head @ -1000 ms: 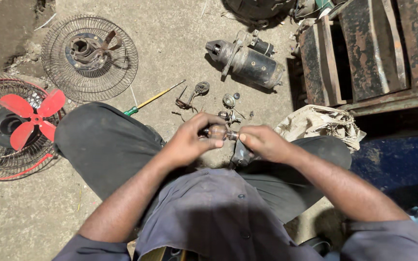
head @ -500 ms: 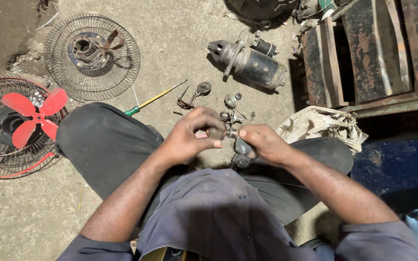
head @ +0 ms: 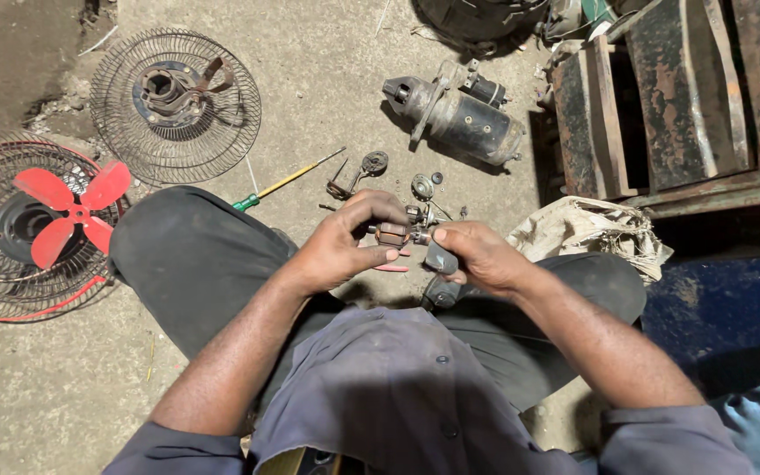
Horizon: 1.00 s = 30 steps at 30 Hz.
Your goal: The person sits on the floor and disassembles a fan cage, then proceeds to work on a small motor component. They use pliers to remove a metal ring and a screwdriver to adjust internal parts of the motor assembly.
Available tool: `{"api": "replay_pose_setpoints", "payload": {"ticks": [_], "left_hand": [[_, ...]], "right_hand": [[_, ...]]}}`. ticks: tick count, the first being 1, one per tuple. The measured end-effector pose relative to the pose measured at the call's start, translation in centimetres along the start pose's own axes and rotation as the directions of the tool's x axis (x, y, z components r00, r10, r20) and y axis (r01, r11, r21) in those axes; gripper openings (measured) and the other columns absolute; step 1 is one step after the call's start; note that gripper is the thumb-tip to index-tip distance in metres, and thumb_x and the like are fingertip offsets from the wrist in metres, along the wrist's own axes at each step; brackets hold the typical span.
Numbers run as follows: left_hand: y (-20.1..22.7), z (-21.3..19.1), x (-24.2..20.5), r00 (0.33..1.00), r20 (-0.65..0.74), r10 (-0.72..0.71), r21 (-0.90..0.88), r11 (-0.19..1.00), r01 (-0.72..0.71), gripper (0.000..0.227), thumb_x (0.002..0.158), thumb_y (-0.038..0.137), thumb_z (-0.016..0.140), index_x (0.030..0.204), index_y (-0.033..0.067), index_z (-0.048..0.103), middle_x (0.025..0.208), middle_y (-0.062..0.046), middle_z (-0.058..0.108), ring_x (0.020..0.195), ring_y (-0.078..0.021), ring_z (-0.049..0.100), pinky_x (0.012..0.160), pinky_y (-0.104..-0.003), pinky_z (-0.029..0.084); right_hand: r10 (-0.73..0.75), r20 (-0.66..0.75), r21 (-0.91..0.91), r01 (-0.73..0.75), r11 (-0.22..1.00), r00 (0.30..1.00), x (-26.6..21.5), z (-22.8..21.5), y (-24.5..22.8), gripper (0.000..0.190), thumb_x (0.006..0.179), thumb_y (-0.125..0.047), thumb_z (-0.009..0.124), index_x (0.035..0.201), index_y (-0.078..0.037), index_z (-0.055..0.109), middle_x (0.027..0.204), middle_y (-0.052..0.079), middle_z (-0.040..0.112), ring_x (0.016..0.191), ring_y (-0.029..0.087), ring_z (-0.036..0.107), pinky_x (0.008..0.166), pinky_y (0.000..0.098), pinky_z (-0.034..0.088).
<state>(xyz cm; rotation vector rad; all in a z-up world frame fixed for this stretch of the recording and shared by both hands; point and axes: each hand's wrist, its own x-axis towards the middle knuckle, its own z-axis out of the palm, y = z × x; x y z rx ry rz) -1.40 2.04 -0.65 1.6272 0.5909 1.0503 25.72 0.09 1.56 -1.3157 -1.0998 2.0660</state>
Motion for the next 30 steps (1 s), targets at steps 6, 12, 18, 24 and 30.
{"api": "replay_pose_setpoints", "payload": {"ticks": [6,12,18,24,30], "left_hand": [[-0.3,2.0,0.0,0.723,0.096,-0.684,-0.483,0.603,0.634,0.038,0.082,0.021,0.08,0.11,-0.0033,0.073,0.083,-0.012,0.073,0.062,-0.0181,0.068,0.05,-0.03,0.054],[-0.8,-0.3,-0.2,0.721,0.117,-0.683,-0.772,0.394,0.498,0.036,0.094,0.031,0.078,0.102,-0.0034,0.071,0.072,0.004,0.051,0.049,-0.0026,0.044,0.036,-0.017,0.032],[-1.8,0.5,0.0,0.697,-0.067,-0.714,-0.809,0.448,0.38,0.029,0.094,0.029,0.071,0.106,0.0033,0.066,0.092,-0.005,0.068,0.081,-0.0135,0.064,0.068,-0.03,0.055],[-2.0,1.7,0.1,0.807,-0.052,-0.588,-0.865,0.43,0.258,0.035,0.101,0.03,0.067,0.116,-0.0018,0.067,0.101,-0.006,0.069,0.092,-0.0161,0.061,0.083,-0.033,0.05],[-1.5,2.1,0.1,0.791,-0.104,-0.603,-0.889,0.412,0.198,0.04,0.1,0.033,0.066,0.123,0.0005,0.064,0.119,-0.017,0.072,0.097,-0.0182,0.061,0.086,-0.033,0.048]], "right_hand": [[-0.502,0.562,-0.805,0.575,-0.148,0.658,-1.4,-1.2,-3.1,0.022,0.099,-0.026,0.065,0.095,-0.005,0.066,0.078,0.006,0.062,0.079,0.023,0.06,0.09,0.0386,0.051],[-0.575,0.327,-0.941,0.313,-0.127,0.75,-5.2,-10.4,-4.4,0.012,0.102,-0.02,0.061,0.095,-0.014,0.069,0.097,0.006,0.068,0.098,0.03,0.063,0.094,0.0413,0.049],[-0.789,-0.484,-0.762,0.261,0.593,0.379,-12.1,-22.0,-8.3,0.023,0.114,-0.027,0.057,0.107,-0.006,0.065,0.101,0.01,0.069,0.088,0.021,0.065,0.079,0.0375,0.055],[-0.787,-0.596,-0.763,0.194,0.617,0.159,-13.1,-21.5,-10.3,0.025,0.112,-0.03,0.057,0.111,-0.006,0.065,0.105,0.01,0.069,0.095,0.021,0.065,0.084,0.0364,0.054],[-0.782,-0.594,-0.752,0.216,0.623,0.188,-11.5,-19.8,-10.2,0.028,0.11,-0.032,0.057,0.115,-0.006,0.066,0.109,0.009,0.068,0.101,0.021,0.065,0.09,0.0354,0.054]]}}
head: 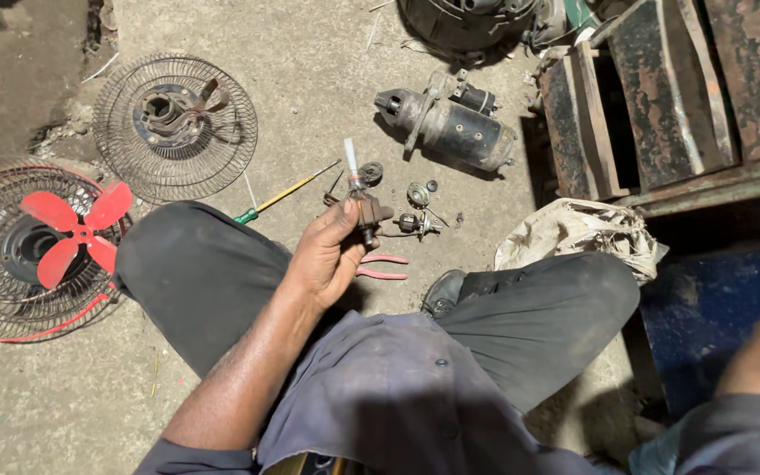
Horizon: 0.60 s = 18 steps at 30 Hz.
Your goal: The person sits on the floor and disassembles a fan cage, then proceeds to work on a small motor component. They use pliers to remove a metal ring and a screwdriver to adjust internal parts of the motor assembly.
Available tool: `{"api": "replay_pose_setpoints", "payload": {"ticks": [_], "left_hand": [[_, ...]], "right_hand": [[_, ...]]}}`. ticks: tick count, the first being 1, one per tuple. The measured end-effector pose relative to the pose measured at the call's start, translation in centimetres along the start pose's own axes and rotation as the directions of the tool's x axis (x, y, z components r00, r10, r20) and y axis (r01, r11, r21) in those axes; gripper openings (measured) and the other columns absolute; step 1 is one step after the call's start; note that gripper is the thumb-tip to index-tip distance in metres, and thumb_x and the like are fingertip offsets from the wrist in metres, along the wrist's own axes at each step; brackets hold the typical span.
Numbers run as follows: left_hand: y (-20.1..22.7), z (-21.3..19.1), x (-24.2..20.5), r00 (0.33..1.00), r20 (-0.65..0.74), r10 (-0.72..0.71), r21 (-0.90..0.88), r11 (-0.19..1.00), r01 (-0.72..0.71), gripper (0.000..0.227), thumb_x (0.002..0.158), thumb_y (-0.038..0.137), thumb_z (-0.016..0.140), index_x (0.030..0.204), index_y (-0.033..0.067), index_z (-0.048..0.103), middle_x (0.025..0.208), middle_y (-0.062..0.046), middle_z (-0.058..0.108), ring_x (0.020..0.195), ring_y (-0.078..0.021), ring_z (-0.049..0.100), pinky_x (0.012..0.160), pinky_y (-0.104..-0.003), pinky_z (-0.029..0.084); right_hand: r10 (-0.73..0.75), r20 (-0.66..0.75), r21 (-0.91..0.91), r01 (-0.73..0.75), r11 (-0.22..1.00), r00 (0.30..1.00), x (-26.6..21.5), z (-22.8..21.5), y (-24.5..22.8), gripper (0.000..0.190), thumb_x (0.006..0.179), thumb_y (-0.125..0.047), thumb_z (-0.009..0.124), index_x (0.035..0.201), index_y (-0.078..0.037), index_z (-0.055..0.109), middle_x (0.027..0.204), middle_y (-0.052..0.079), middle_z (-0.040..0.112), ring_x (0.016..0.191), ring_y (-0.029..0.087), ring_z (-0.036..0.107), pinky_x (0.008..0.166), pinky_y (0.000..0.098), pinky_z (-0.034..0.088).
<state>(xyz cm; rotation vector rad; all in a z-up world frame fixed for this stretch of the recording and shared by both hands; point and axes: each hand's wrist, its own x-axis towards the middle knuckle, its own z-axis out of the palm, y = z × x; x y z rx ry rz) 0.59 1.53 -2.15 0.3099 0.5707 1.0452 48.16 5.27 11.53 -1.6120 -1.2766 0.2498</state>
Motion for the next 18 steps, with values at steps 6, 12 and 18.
{"api": "replay_pose_setpoints", "payload": {"ticks": [6,12,18], "left_hand": [[0.1,0.8,0.0,1.0,0.01,0.021,-0.025,0.999,-0.021,0.038,0.097,0.032,0.069,0.121,0.0044,0.059,0.127,-0.016,0.071,0.107,-0.0185,0.063,0.092,-0.035,0.049],[-1.7,1.1,0.3,0.985,-0.002,0.171,0.015,0.985,-0.171,0.047,0.095,0.017,0.082,0.131,-0.0001,0.058,0.115,-0.008,0.065,0.106,-0.0178,0.061,0.097,-0.035,0.049],[-2.0,2.2,-0.2,0.972,-0.081,0.222,0.236,0.951,-0.198,0.055,0.082,0.002,0.081,0.132,-0.0018,0.057,0.111,-0.01,0.07,0.099,-0.0175,0.069,0.091,-0.033,0.058]], "right_hand": [[0.025,0.37,0.162,-0.091,0.983,0.929,-4.2,7.0,-2.8,0.032,0.108,-0.035,0.057,0.118,-0.007,0.066,0.113,0.008,0.067,0.107,0.02,0.065,0.095,0.0344,0.053],[-0.063,0.564,0.038,0.051,0.998,0.823,-18.5,15.3,-7.6,0.03,0.102,-0.023,0.064,0.124,-0.004,0.069,0.114,0.011,0.073,0.104,0.019,0.07,0.091,0.0325,0.055],[-0.079,0.558,0.029,0.075,0.997,0.826,-20.0,17.8,-12.0,0.022,0.094,-0.015,0.073,0.112,-0.003,0.07,0.101,0.012,0.076,0.091,0.022,0.075,0.078,0.0333,0.058]]}}
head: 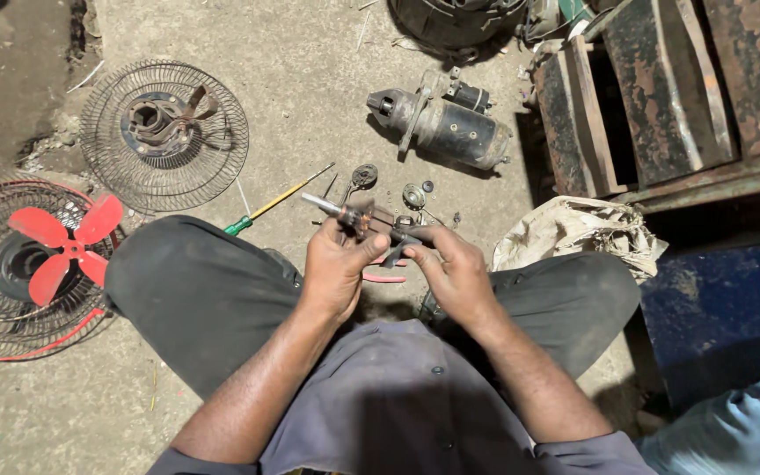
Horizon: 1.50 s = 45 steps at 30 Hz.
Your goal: The person sits on the floor and disassembles a fan cage, then proceeds to work on a small motor component. They use pliers to remove a metal ring and a screwdriver to adjust internal parts of the motor assembly.
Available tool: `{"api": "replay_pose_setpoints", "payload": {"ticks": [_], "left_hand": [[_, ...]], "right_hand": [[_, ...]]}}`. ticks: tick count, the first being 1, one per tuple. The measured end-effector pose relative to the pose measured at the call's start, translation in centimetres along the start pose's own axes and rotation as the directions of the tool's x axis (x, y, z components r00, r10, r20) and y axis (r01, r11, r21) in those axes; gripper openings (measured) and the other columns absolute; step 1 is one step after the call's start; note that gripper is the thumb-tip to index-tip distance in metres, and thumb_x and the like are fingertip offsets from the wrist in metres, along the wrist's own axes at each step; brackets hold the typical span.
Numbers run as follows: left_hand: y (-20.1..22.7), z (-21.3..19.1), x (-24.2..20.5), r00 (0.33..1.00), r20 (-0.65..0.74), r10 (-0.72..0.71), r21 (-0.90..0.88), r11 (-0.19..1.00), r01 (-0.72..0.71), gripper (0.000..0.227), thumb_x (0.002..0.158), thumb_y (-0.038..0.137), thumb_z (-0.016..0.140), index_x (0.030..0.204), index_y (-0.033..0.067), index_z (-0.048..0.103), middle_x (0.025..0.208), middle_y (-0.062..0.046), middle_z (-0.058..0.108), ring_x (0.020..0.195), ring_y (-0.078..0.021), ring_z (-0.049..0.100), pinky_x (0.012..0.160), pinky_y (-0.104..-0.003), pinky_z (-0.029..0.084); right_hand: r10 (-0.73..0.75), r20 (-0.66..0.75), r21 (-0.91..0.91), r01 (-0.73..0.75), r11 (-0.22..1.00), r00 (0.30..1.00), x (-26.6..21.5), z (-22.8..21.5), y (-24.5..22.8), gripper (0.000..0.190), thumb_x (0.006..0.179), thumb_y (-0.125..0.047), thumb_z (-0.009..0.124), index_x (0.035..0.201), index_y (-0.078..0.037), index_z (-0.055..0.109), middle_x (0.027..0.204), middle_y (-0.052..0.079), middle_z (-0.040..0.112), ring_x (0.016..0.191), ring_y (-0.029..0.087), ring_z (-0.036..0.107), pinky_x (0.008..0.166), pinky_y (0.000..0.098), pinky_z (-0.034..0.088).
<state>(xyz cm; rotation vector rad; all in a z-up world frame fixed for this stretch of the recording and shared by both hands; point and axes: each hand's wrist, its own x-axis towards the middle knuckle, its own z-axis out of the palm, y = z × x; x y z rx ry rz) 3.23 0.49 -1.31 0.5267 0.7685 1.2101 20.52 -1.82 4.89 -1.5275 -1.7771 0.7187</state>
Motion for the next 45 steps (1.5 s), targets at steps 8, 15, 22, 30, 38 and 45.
{"api": "replay_pose_setpoints", "payload": {"ticks": [8,15,22,30,38,45], "left_hand": [[0.3,0.6,-0.4,1.0,-0.019,-0.019,0.009,1.0,0.019,0.057,0.076,0.005,0.087,0.125,-0.0063,0.061,0.101,-0.009,0.074,0.09,-0.0173,0.071,0.081,-0.032,0.061],[-0.2,2.1,-1.4,0.985,-0.138,-0.106,0.004,0.994,0.107,0.049,0.079,0.009,0.086,0.122,-0.0048,0.065,0.1,-0.007,0.072,0.087,-0.0155,0.068,0.067,-0.033,0.054],[1.5,0.5,-0.4,0.981,0.162,-0.109,0.167,0.983,0.082,0.053,0.074,0.007,0.084,0.123,0.0016,0.064,0.105,-0.003,0.074,0.094,-0.0121,0.071,0.083,-0.031,0.062],[-0.3,-0.5,-1.8,0.993,0.072,-0.091,0.039,0.995,0.088,0.035,0.094,-0.001,0.085,0.118,-0.0147,0.064,0.104,-0.014,0.07,0.092,-0.0201,0.063,0.085,-0.036,0.05],[2.1,-1.5,-0.4,0.918,0.379,-0.121,0.166,0.984,0.061,0.065,0.084,0.016,0.081,0.14,0.0016,0.05,0.127,-0.003,0.067,0.118,-0.0122,0.064,0.104,-0.03,0.052],[-2.3,-0.5,-1.2,0.999,-0.053,-0.006,0.221,0.975,0.018,0.043,0.1,0.035,0.079,0.103,-0.004,0.062,0.087,0.0,0.06,0.08,-0.0088,0.052,0.069,-0.027,0.045]], "right_hand": [[-0.335,-0.06,-0.213,0.316,0.924,0.94,-0.5,1.6,1.5,0.019,0.097,-0.007,0.066,0.113,0.001,0.062,0.104,0.017,0.065,0.097,0.036,0.062,0.086,0.0437,0.051],[-0.166,-0.119,-0.105,0.154,0.983,0.979,-1.5,3.9,4.0,0.023,0.114,-0.021,0.047,0.106,-0.002,0.056,0.094,0.013,0.055,0.085,0.029,0.056,0.078,0.0434,0.046],[0.174,0.236,0.337,-0.248,0.908,0.956,-2.1,2.1,5.3,0.037,0.112,-0.031,0.042,0.112,-0.002,0.065,0.092,0.004,0.06,0.081,0.018,0.055,0.074,0.0424,0.048],[-0.383,0.038,-0.225,0.381,0.897,0.923,-2.6,3.8,4.7,0.031,0.113,-0.026,0.043,0.101,0.001,0.054,0.092,0.012,0.051,0.087,0.029,0.052,0.079,0.0447,0.045],[-0.03,0.122,0.461,-0.03,0.887,0.992,-2.8,3.0,2.5,0.033,0.107,-0.023,0.038,0.112,0.005,0.054,0.098,0.011,0.057,0.088,0.024,0.054,0.076,0.0449,0.046],[-0.559,0.155,-0.223,0.58,0.783,0.815,-0.9,1.9,3.2,0.029,0.113,-0.026,0.044,0.104,0.0,0.054,0.093,0.017,0.055,0.09,0.034,0.055,0.084,0.0458,0.048]]}}
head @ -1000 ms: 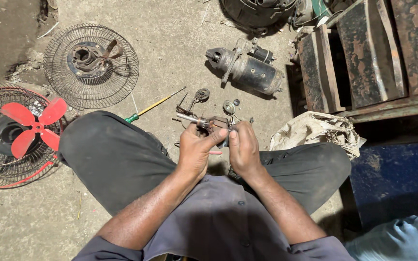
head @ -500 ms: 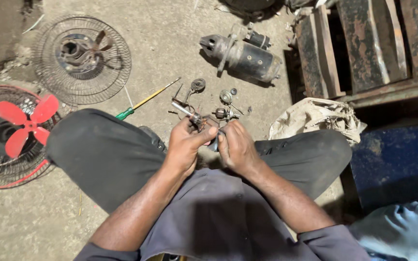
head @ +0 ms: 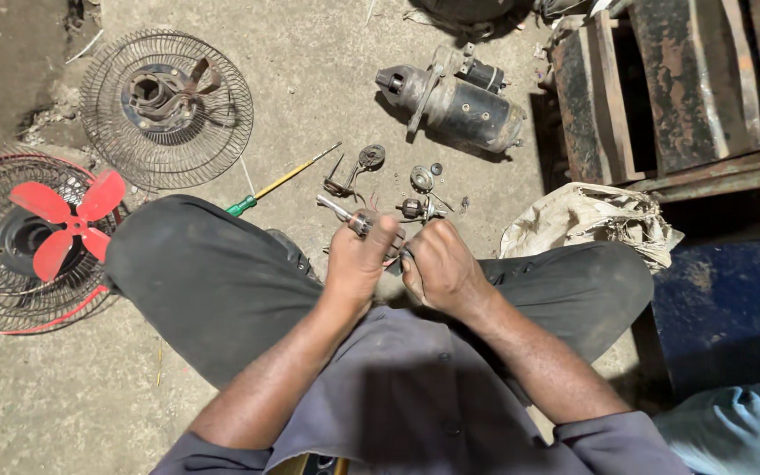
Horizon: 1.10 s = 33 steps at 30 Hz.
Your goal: The person sits on the floor and disassembles a fan cage, then proceeds to work on a small motor component. They use pliers to remove a metal ring and a screwdriver to adjust internal parts of the motor assembly.
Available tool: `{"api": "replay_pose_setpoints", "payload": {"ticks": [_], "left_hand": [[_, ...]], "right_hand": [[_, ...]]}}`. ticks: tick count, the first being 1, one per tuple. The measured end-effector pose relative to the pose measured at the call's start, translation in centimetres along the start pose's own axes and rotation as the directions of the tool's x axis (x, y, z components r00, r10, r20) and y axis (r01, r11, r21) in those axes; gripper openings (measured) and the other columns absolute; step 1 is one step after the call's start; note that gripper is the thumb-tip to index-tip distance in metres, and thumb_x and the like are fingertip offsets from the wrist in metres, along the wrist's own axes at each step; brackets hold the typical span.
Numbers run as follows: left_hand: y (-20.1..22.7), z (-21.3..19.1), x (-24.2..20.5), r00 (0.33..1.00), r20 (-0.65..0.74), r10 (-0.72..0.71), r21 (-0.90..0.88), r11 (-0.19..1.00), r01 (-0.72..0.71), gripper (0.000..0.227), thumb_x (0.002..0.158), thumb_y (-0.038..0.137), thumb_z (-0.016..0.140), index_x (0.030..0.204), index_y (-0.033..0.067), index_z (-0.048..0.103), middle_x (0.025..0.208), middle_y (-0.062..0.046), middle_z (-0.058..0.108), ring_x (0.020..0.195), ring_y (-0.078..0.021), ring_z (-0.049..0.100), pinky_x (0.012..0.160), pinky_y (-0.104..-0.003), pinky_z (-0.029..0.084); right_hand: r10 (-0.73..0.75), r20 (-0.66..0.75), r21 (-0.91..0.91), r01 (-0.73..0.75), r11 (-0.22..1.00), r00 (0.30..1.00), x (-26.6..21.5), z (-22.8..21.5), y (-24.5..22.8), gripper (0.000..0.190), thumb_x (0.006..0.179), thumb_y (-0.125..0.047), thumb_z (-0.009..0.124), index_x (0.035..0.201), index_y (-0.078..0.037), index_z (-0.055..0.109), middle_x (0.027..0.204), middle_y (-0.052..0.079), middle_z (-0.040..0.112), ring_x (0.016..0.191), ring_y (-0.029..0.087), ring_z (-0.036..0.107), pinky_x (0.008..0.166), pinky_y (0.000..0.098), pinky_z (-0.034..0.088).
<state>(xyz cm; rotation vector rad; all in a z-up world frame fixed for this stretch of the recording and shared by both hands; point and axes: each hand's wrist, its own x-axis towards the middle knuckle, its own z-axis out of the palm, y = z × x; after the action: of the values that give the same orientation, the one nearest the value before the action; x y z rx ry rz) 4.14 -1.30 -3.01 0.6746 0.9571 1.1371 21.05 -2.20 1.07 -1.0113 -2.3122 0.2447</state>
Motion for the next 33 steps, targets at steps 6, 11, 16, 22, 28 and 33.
{"api": "replay_pose_setpoints", "payload": {"ticks": [6,11,16,22,28,33], "left_hand": [[1.3,-0.9,0.2,0.986,0.133,0.105,0.14,0.982,-0.124,0.036,0.085,0.027,0.084,0.106,0.004,0.067,0.087,0.003,0.068,0.079,-0.0069,0.062,0.072,-0.025,0.053],[2.0,-0.3,0.3,0.994,0.044,0.099,0.083,0.991,-0.103,0.04,0.082,0.025,0.086,0.109,0.0017,0.067,0.084,0.001,0.065,0.072,-0.0081,0.058,0.064,-0.025,0.048],[0.7,0.9,-0.6,0.99,-0.085,0.108,-0.018,0.994,-0.11,0.042,0.085,0.028,0.088,0.106,-0.0018,0.067,0.087,-0.001,0.066,0.075,-0.0077,0.059,0.066,-0.024,0.05],[2.3,-1.4,0.2,0.969,0.217,0.118,0.076,0.988,-0.137,0.057,0.08,0.033,0.089,0.119,0.0001,0.064,0.097,0.0,0.068,0.087,-0.0077,0.064,0.078,-0.023,0.055],[1.5,-0.6,0.4,0.98,0.189,0.054,-0.091,0.995,-0.038,0.062,0.085,0.05,0.084,0.119,0.0023,0.063,0.09,-0.001,0.067,0.081,-0.0084,0.062,0.072,-0.024,0.052],[0.8,-0.4,0.0,0.993,-0.03,0.114,0.179,0.978,-0.107,0.044,0.085,0.038,0.082,0.103,0.001,0.067,0.085,0.001,0.067,0.077,-0.0059,0.059,0.068,-0.024,0.052]], "right_hand": [[0.568,0.271,0.679,-0.573,0.459,0.777,-1.2,1.9,-2.0,0.03,0.112,-0.026,0.042,0.108,0.0,0.055,0.092,0.015,0.056,0.087,0.032,0.056,0.082,0.0436,0.048],[0.409,0.199,0.548,-0.447,0.706,0.89,0.0,0.6,-1.1,0.03,0.115,-0.026,0.04,0.11,0.0,0.055,0.094,0.014,0.056,0.088,0.032,0.056,0.084,0.0432,0.047],[0.292,0.057,0.173,-0.297,0.939,0.955,0.8,0.4,-1.3,0.027,0.112,-0.025,0.04,0.112,-0.003,0.055,0.091,0.01,0.057,0.082,0.029,0.059,0.079,0.0425,0.049],[0.424,0.183,0.505,-0.455,0.734,0.887,-1.1,1.4,-1.4,0.018,0.106,-0.014,0.05,0.111,0.001,0.059,0.086,0.005,0.059,0.071,0.02,0.059,0.067,0.0376,0.051],[-0.016,0.011,0.009,0.015,1.0,1.0,0.3,-0.2,0.3,0.011,0.099,-0.007,0.058,0.102,0.003,0.055,0.088,0.015,0.052,0.08,0.033,0.051,0.076,0.0461,0.045],[0.308,0.056,0.359,-0.307,0.881,0.95,0.5,0.8,-1.5,0.026,0.106,-0.017,0.047,0.116,0.006,0.057,0.098,0.017,0.058,0.086,0.029,0.058,0.077,0.0423,0.048]]}}
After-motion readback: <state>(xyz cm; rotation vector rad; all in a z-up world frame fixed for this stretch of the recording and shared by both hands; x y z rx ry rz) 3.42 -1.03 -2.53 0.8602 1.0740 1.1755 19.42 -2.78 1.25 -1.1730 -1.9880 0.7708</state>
